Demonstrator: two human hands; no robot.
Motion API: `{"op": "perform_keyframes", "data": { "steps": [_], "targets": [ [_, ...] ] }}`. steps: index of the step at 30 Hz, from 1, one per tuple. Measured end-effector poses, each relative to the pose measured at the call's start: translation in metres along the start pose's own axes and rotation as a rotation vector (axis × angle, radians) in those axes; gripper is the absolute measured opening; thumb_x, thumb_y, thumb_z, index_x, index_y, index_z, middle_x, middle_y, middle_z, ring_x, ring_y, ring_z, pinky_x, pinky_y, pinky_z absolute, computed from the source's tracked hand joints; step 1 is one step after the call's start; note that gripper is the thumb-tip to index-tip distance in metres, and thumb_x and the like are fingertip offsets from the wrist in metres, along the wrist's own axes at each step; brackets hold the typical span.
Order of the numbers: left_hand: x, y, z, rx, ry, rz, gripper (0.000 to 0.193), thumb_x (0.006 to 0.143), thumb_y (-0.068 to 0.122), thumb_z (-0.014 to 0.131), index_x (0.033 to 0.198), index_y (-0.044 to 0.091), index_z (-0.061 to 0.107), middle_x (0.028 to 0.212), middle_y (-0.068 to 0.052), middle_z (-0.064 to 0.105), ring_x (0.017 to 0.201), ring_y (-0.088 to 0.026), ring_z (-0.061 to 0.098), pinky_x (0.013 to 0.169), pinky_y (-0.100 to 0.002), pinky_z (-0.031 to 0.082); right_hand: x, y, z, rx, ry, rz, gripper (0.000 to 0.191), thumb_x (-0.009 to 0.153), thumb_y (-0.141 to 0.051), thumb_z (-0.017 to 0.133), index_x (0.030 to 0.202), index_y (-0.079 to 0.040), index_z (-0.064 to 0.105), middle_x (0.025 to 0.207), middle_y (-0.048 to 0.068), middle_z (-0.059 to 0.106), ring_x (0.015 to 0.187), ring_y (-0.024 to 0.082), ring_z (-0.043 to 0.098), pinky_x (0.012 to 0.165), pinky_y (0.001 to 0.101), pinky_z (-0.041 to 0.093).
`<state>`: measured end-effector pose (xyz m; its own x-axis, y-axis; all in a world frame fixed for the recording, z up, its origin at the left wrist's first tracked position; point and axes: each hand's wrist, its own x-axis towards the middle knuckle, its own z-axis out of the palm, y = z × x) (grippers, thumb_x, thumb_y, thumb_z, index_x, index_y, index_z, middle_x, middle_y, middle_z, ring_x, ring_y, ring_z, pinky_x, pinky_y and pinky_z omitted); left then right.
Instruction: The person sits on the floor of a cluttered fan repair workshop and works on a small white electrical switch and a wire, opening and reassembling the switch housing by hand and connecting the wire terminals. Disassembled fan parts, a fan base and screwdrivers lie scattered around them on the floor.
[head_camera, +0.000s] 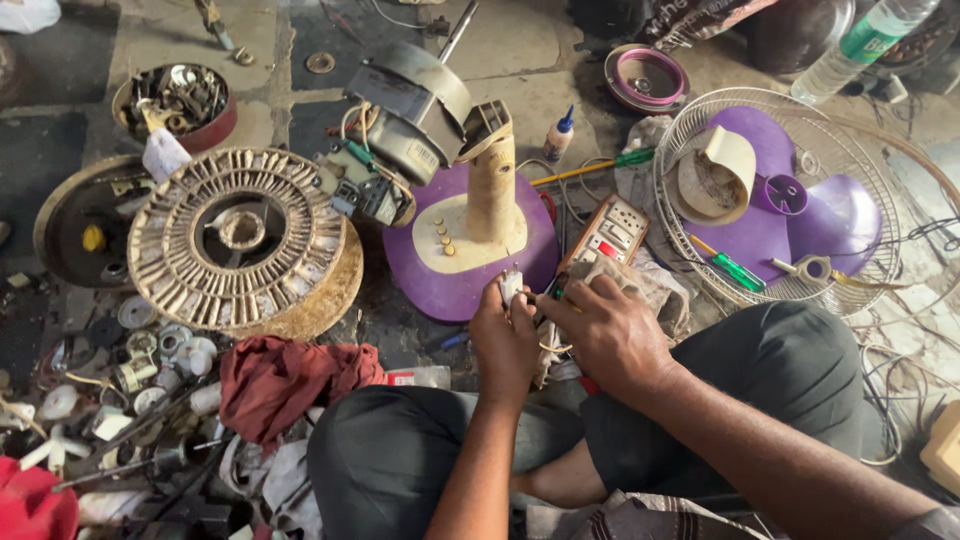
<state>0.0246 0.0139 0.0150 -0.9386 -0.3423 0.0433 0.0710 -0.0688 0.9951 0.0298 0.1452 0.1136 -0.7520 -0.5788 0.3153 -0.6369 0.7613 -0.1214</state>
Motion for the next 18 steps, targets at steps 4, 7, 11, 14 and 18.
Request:
{"op": "perform_keyframes", "data": {
  "steps": [4,7,11,14,18],
  "targets": [
    [-0.006,0.0,0.002,0.173,0.012,0.068,0.033,0.096,0.004,0.052,0.127,-0.002,0.061,0.094,-0.016,0.074,0.079,-0.022,0.076,0.071,-0.034,0.06,-0.01,0.018,0.021,0.371,-0.073,0.268,0.026,0.09,-0.019,0.071,0.116,-0.015,0.075,0.083,0.002,0.07,0.071,0.018,0.068,0.064,0.0359,0.055],
    [-0.008,0.0,0.005,0.212,0.033,0.068,0.033,0.095,0.005,0.054,0.126,-0.001,0.063,0.09,-0.018,0.073,0.078,-0.027,0.075,0.071,-0.038,0.059,-0.008,0.036,0.033,0.993,-0.266,0.748,0.023,0.096,-0.019,0.069,0.114,-0.008,0.075,0.074,0.002,0.062,0.055,0.01,0.051,0.049,0.0302,0.039],
    [-0.005,0.002,0.004,0.27,0.031,0.27,0.035,0.095,0.003,0.052,0.128,-0.003,0.062,0.1,-0.023,0.072,0.09,-0.037,0.072,0.077,-0.043,0.056,-0.001,0.05,0.036,1.643,-0.514,1.178,0.02,0.099,-0.027,0.065,0.106,-0.009,0.057,0.073,-0.001,0.059,0.046,0.007,0.041,0.037,0.0245,0.026],
    [-0.001,0.0,0.005,0.32,0.018,0.224,0.03,0.094,0.003,0.055,0.122,-0.001,0.065,0.102,-0.025,0.071,0.094,-0.043,0.069,0.079,-0.045,0.053,-0.007,0.051,0.038,1.191,-0.484,0.984,0.026,0.097,-0.026,0.061,0.117,-0.011,0.067,0.075,0.006,0.059,0.051,0.012,0.049,0.044,0.029,0.037],
    [0.001,-0.007,0.019,-0.011,0.007,0.009,0.021,0.098,0.012,0.063,0.114,0.0,0.064,0.106,-0.016,0.075,0.095,-0.029,0.07,0.082,-0.038,0.055,-0.022,0.049,0.047,0.653,-0.033,0.296,0.029,0.101,-0.023,0.066,0.123,-0.006,0.059,0.101,0.006,0.071,0.09,0.013,0.069,0.076,0.0313,0.053]
  ]
}}
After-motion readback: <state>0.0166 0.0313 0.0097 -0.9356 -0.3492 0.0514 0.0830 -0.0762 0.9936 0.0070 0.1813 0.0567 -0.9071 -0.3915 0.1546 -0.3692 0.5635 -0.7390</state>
